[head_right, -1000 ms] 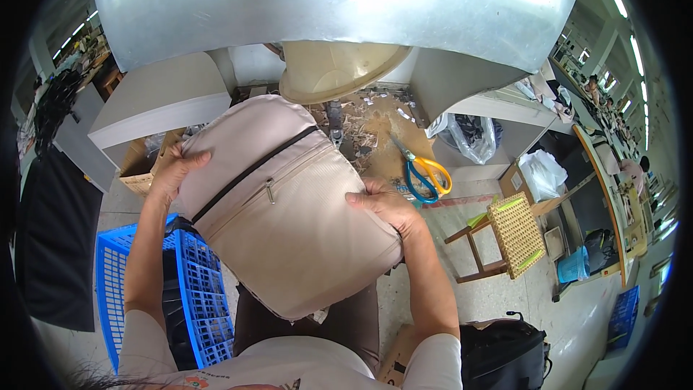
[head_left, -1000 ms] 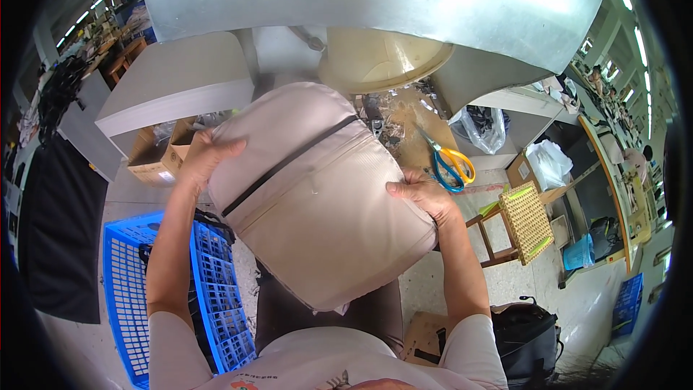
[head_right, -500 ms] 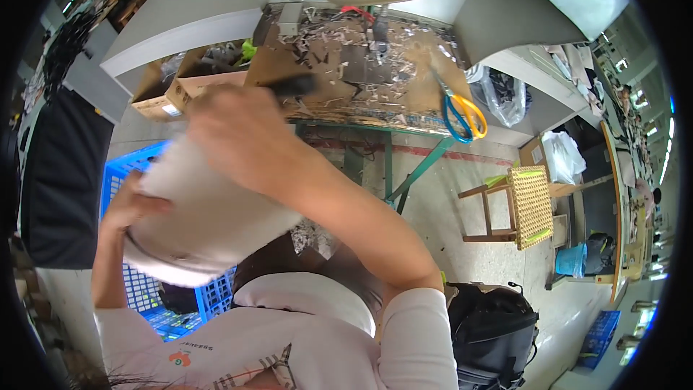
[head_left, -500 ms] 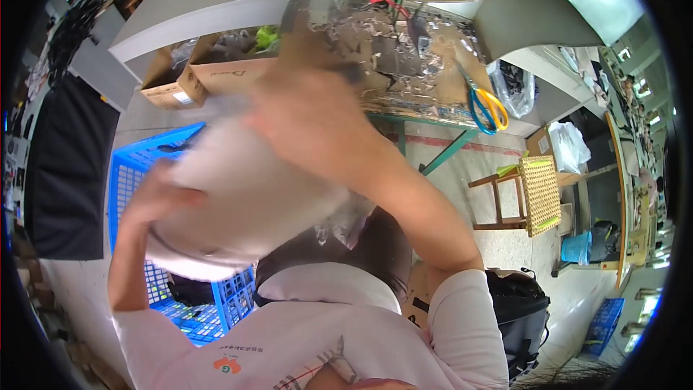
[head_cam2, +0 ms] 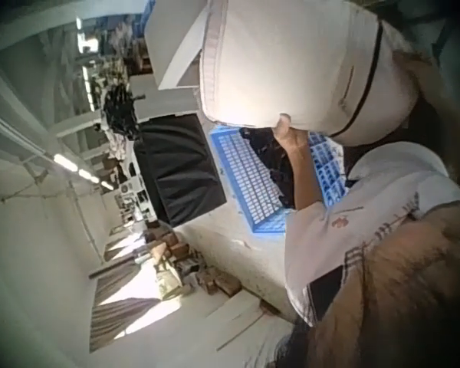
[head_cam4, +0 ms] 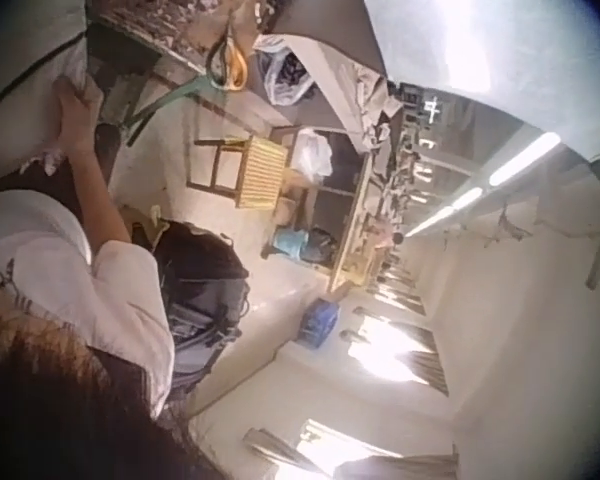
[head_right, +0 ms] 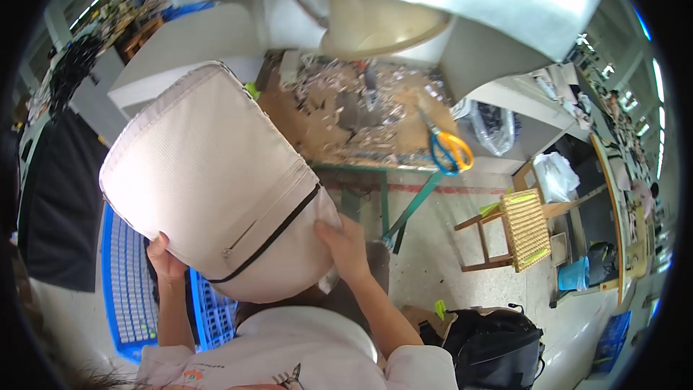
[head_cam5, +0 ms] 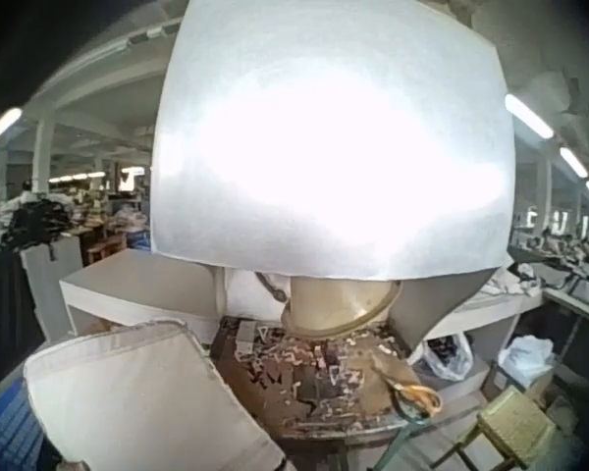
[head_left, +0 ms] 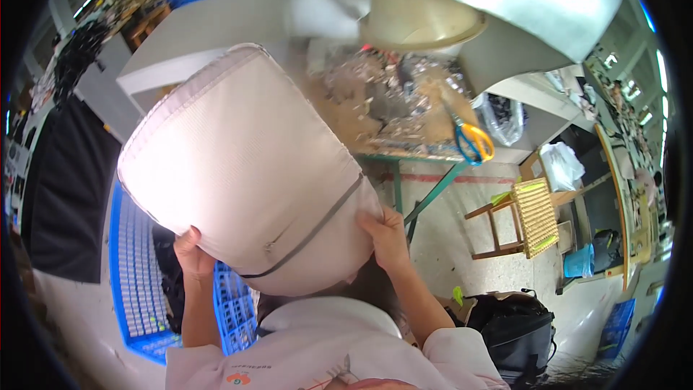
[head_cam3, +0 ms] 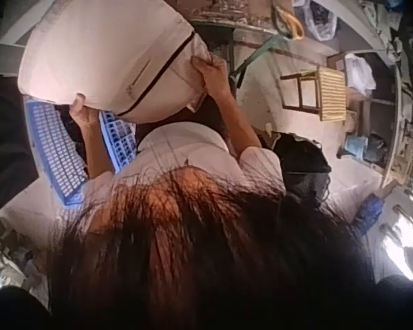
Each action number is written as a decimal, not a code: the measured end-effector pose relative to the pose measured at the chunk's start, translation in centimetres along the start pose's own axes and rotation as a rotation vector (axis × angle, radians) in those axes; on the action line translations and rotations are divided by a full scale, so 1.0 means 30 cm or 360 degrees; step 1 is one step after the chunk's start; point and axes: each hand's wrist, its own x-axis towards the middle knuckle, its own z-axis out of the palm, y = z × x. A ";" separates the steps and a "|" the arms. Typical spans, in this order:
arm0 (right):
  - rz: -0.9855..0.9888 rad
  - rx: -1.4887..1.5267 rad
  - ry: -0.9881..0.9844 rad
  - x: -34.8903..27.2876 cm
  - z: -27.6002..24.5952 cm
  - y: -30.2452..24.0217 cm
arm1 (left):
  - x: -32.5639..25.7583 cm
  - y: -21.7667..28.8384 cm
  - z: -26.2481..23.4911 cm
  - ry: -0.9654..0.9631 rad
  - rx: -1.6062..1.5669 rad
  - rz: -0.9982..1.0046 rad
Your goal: Inspecting and trimming backpacks at a factory workstation.
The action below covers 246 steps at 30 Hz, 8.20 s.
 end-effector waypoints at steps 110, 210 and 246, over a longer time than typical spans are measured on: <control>-0.0385 -0.0228 0.2579 -1.167 -0.420 -0.289 | -0.014 -0.652 0.288 -0.1514 0.1772 -0.0497; -0.0404 -0.0661 0.0175 0.106 -0.101 -0.120 | 0.324 -0.254 0.021 0.0122 0.0308 -0.0787; -0.0154 0.0645 -0.0226 -0.052 -0.115 -0.088 | 0.399 0.038 0.197 -0.0502 0.1022 -0.0230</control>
